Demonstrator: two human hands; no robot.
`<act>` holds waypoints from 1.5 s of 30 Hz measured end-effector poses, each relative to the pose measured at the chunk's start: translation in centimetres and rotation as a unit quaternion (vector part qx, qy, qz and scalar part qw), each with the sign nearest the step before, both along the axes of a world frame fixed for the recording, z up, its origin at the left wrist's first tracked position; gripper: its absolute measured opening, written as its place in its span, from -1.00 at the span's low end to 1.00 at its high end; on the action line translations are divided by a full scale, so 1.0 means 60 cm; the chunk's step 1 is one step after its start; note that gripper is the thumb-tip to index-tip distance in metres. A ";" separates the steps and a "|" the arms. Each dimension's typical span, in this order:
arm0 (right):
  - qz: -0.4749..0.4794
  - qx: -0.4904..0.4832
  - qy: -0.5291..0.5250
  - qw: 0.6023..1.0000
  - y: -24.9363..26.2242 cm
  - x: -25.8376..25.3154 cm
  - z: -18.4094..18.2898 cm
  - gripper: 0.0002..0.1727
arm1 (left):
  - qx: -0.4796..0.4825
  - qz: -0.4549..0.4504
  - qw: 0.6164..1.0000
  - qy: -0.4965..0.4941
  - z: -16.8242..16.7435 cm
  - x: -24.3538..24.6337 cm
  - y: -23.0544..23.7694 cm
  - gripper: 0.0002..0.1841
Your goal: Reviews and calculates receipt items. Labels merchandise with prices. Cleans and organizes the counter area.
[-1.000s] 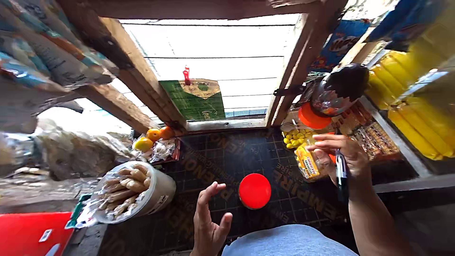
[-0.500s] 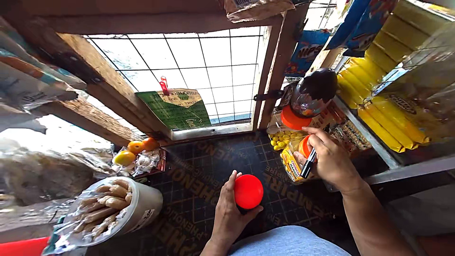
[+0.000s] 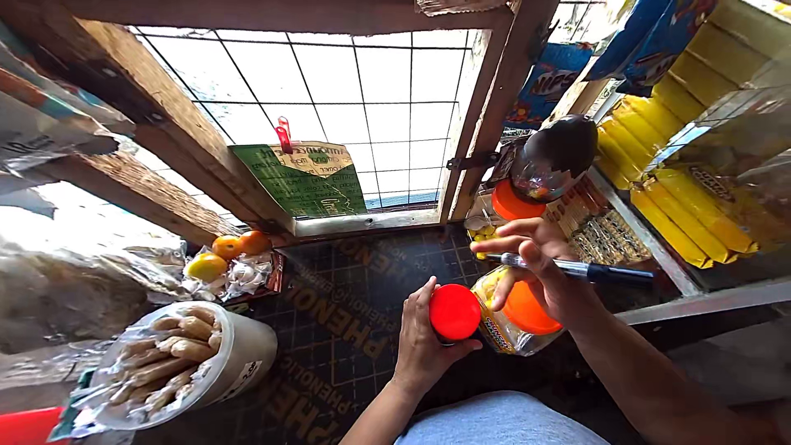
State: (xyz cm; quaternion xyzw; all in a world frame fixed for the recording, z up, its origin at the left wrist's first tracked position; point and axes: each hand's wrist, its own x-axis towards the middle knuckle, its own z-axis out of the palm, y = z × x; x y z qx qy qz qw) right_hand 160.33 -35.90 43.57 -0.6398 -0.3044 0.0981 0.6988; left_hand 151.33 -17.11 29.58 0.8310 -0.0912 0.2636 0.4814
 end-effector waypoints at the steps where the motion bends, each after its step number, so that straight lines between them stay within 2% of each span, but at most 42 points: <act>1: 0.014 -0.015 0.021 1.000 0.007 0.005 0.001 -0.49 | 0.025 0.011 0.999 -0.020 0.000 -0.002 0.002 0.22; 3: 0.014 -0.053 0.025 0.998 0.014 0.013 -0.001 -0.37 | 0.121 0.045 0.990 -0.049 0.017 -0.006 0.008 0.07; 7: -0.018 -0.056 0.047 0.997 0.013 0.022 -0.008 -0.36 | 0.340 0.085 0.934 -0.065 0.052 -0.002 0.003 -0.16; 9: -0.020 -0.044 0.062 0.997 0.011 0.022 -0.009 -0.38 | 0.393 0.082 0.911 -0.087 0.059 -0.003 -0.003 -0.23; 14: -0.012 -0.044 0.066 0.997 0.012 0.019 -0.010 -0.44 | 0.366 0.000 0.921 -0.132 0.056 -0.010 -0.015 -0.58; 16: -0.009 -0.048 0.062 0.997 0.010 0.020 -0.011 -0.37 | 0.343 -0.046 0.923 -0.167 0.052 -0.016 -0.016 -0.67; 19: -0.011 -0.043 0.059 0.997 0.008 0.024 -0.017 -0.30 | 0.261 -0.152 0.919 -0.251 0.043 -0.027 -0.007 -0.72; 21: -0.017 -0.034 0.075 0.996 0.010 0.025 -0.016 -0.28 | 0.167 -0.140 0.935 -0.280 0.036 -0.037 -0.004 -0.76; 23: -0.019 -0.030 0.106 0.994 0.012 0.023 -0.008 -0.29 | 0.090 -0.035 0.964 -0.246 0.030 -0.038 -0.005 -0.67; 25: -0.015 -0.033 0.134 0.990 0.012 0.019 0.000 -0.33 | 0.052 0.046 0.982 -0.177 0.027 -0.029 0.002 -0.38; 27: 0.010 -0.042 0.123 0.991 0.011 0.017 0.002 -0.49 | 0.016 0.037 0.993 -0.115 0.017 -0.018 0.013 -0.06; 29: 0.040 -0.051 0.076 0.995 0.010 0.015 -0.003 -0.79 | -0.011 -0.001 0.997 -0.078 0.007 -0.010 0.020 0.09; 31: 0.064 -0.074 0.014 0.995 0.009 0.012 -0.006 -0.91 | -0.022 -0.026 0.998 -0.060 0.001 -0.005 0.022 0.13; 37: 0.078 -0.089 -0.021 0.993 0.010 0.012 -0.013 -0.78 | -0.028 -0.035 0.998 -0.052 -0.001 -0.006 0.024 0.12; 41: 0.148 -0.108 -0.054 0.982 0.012 0.015 -0.012 -0.79 | -0.057 -0.055 0.996 -0.034 0.000 -0.005 0.025 0.19; 44: 0.176 -0.128 -0.110 0.970 0.022 0.016 -0.009 -0.93 | -0.066 -0.063 0.996 -0.014 -0.002 -0.003 0.024 0.24; 45: 0.158 -0.134 -0.114 0.972 0.028 0.012 -0.008 -0.81 | -0.065 -0.064 0.996 -0.011 -0.003 -0.003 0.024 0.24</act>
